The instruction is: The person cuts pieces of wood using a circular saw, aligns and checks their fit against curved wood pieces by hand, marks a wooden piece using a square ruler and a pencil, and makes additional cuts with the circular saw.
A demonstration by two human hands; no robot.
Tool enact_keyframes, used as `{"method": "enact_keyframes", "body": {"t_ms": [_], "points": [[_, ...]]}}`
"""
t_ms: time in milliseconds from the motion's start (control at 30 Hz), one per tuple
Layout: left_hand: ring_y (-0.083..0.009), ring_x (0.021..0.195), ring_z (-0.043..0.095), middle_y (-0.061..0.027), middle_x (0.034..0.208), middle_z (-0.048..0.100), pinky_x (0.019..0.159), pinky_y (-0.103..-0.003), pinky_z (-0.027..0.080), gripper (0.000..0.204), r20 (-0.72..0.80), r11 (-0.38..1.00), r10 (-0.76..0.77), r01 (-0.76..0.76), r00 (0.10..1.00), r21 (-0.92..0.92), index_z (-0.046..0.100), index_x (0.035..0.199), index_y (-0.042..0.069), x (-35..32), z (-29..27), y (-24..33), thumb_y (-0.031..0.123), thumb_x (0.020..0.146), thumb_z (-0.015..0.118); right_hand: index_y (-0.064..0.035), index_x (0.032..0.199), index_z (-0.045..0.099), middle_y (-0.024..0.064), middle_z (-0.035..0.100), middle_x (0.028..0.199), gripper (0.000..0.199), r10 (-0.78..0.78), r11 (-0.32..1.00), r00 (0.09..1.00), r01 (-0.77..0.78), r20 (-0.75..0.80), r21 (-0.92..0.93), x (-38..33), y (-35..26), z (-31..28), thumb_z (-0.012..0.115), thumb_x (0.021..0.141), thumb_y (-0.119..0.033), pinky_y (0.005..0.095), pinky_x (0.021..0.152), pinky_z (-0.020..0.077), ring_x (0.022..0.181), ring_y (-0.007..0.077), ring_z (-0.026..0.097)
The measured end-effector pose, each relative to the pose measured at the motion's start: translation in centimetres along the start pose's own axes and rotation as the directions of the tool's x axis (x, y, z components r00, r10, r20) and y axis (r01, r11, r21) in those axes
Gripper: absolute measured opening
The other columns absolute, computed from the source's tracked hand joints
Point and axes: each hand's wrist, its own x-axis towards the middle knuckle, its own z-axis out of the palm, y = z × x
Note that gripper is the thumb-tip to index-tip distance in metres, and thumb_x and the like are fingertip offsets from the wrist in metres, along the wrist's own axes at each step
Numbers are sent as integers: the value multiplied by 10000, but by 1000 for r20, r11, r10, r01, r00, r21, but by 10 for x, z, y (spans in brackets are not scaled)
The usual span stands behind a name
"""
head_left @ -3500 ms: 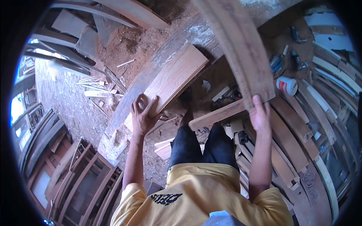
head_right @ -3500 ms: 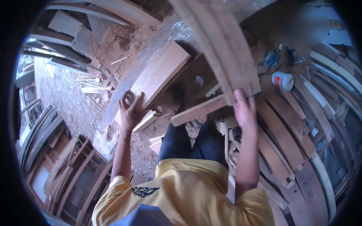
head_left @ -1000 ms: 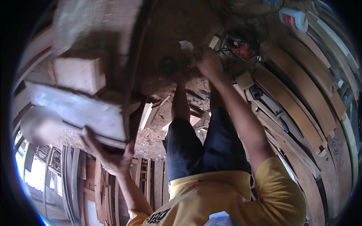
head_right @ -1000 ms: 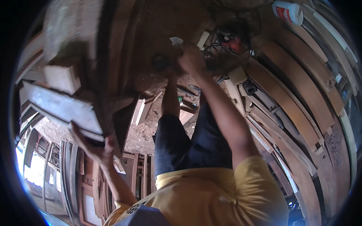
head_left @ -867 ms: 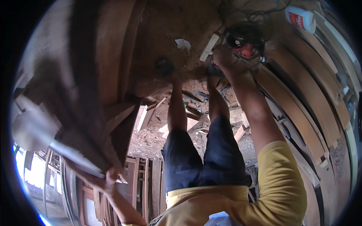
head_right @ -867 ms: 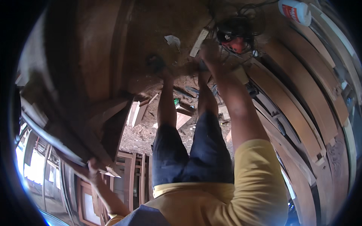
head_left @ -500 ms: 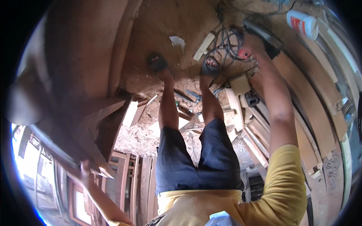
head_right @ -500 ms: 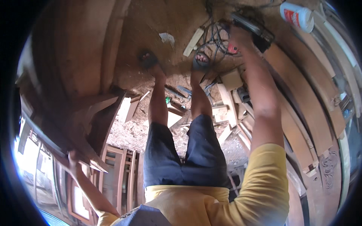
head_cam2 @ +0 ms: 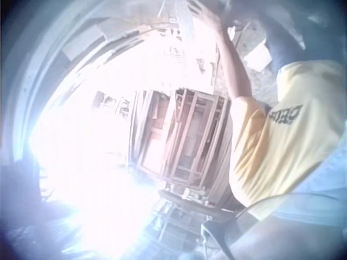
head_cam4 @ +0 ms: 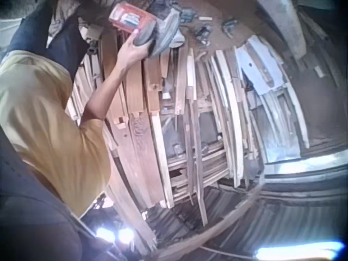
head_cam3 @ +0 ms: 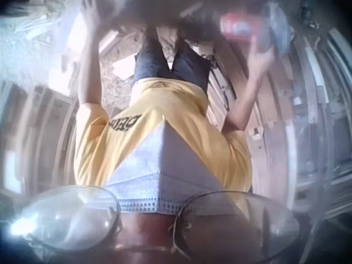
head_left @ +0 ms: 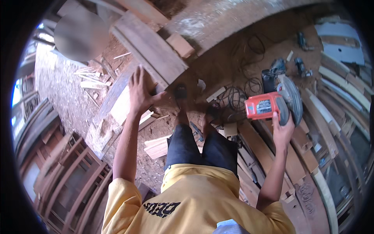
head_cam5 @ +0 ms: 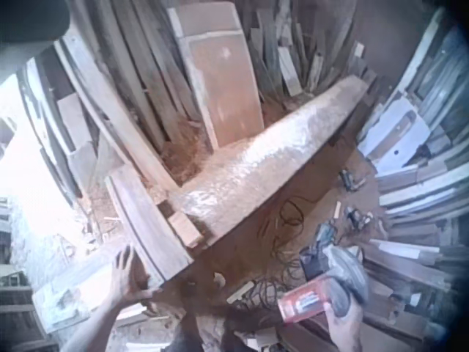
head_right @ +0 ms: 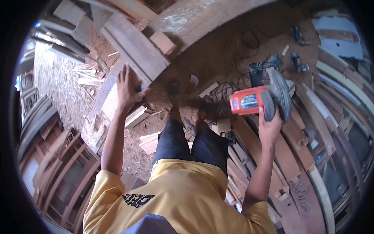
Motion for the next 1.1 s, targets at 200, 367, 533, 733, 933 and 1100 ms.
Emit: {"method": "enact_keyframes", "body": {"t_ms": [200, 367, 533, 733, 933, 1100], "points": [[-487, 1508, 363, -270, 1659, 380, 1265, -577, 304, 1375, -59, 999, 10, -13, 998, -40, 301, 1671, -14, 4, -5, -10, 682, 651, 904, 36, 1195, 693, 128, 758, 902, 310, 55, 942, 980, -114, 189, 314, -19, -145, 0, 773, 1006, -196, 377, 720, 577, 817, 215, 749], [-460, 1494, 383, -249, 1633, 412, 1247, -566, 325, 1373, -93, 999, 29, -32, 995, -26, 322, 1666, -4, 4, 1, -14, 714, 637, 880, 9, 1204, 680, 253, 761, 995, 342, -136, 973, 950, 73, 281, 221, -32, -221, 43, 802, 915, -129, 496, 790, 587, 938, 463, 759], [-442, 1494, 390, -230, 1613, 435, 1259, -564, 302, 1377, -94, 997, 42, -47, 995, -56, 327, 1663, -5, 6, 2, -8, 747, 640, 860, 6, 1212, 676, 263, 757, 1016, 330, -224, 963, 914, 155, 339, 219, -24, -256, 72, 773, 911, -88, 510, 789, 586, 965, 474, 744], [-438, 1499, 387, -223, 1622, 425, 1268, -562, 300, 1368, -60, 996, 3, -8, 998, -87, 320, 1667, 1, 4, -5, -2, 732, 649, 869, 14, 1189, 682, 270, 756, 983, 303, -200, 972, 886, 126, 419, 198, -15, -283, 82, 767, 917, -90, 506, 788, 586, 967, 474, 743], [-495, 1503, 327, -230, 1652, 358, 1259, -673, 192, 1288, -227, 998, -67, 65, 972, -15, 297, 1718, 396, -14, -17, 4, 698, 614, 887, 28, 1159, 695, 231, 769, 965, 277, -180, 976, 858, 94, 481, 199, -5, -296, 85, 786, 954, -135, 447, 806, 585, 907, 408, 777], [-443, 1458, 374, -245, 1613, 389, 1227, -592, 238, 1156, -11, 997, -78, 78, 997, 5, 384, 1645, 544, -26, -20, -12, 579, 608, 894, 27, 1164, 705, 190, 769, 958, 314, -137, 975, 839, 21, 526, 220, -6, -292, 88, 820, 955, -177, 404, 830, 579, 881, 312, 768]]}}
